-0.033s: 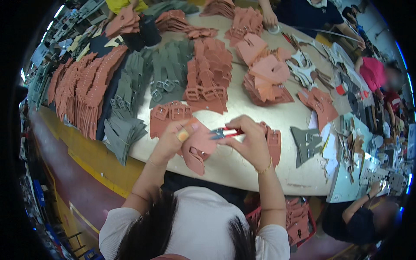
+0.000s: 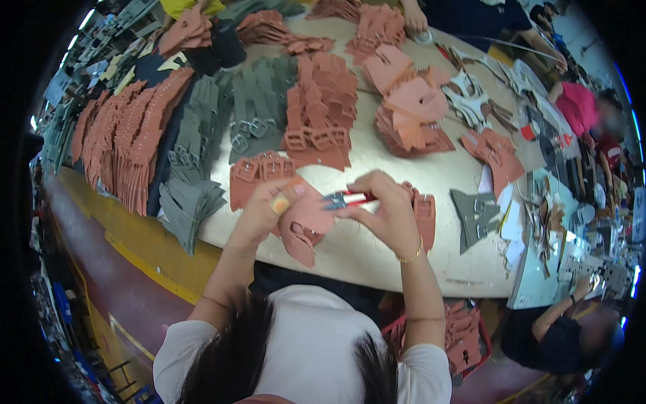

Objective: The person repeatedly picks up reddish-brown leather pieces with metal buckles and uses a small red-handled knife to trim edges and remove excess material. Trimmed pieces are placed into a growing stack on the table.

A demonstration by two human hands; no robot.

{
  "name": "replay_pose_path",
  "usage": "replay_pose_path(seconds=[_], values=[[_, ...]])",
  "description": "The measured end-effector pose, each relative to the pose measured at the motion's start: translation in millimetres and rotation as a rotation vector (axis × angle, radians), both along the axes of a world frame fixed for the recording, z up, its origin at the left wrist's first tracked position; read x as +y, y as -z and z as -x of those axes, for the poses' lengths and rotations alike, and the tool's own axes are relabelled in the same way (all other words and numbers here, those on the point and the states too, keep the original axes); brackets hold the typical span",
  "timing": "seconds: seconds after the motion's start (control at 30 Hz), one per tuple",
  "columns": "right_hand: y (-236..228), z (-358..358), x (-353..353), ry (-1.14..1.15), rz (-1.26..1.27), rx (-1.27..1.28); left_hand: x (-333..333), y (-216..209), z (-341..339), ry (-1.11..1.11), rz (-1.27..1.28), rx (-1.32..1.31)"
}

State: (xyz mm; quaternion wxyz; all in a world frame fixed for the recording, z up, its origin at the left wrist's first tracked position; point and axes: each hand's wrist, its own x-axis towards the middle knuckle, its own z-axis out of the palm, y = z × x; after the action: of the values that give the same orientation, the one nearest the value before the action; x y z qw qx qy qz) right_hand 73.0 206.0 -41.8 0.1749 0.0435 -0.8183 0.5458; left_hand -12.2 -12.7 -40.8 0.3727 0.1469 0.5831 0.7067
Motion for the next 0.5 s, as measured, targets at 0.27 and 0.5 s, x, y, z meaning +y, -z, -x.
replay_pose_path(seconds=[0.27,0.5], values=[[-21.1,1.2,3.4,-0.069,-0.178,0.051,3.6,-17.4,0.5,0.014,0.096,0.051],[-24.2,7.8,5.4,-0.188,-0.146,-0.046,3.7,-31.4,3.7,0.134,0.17,0.019]])
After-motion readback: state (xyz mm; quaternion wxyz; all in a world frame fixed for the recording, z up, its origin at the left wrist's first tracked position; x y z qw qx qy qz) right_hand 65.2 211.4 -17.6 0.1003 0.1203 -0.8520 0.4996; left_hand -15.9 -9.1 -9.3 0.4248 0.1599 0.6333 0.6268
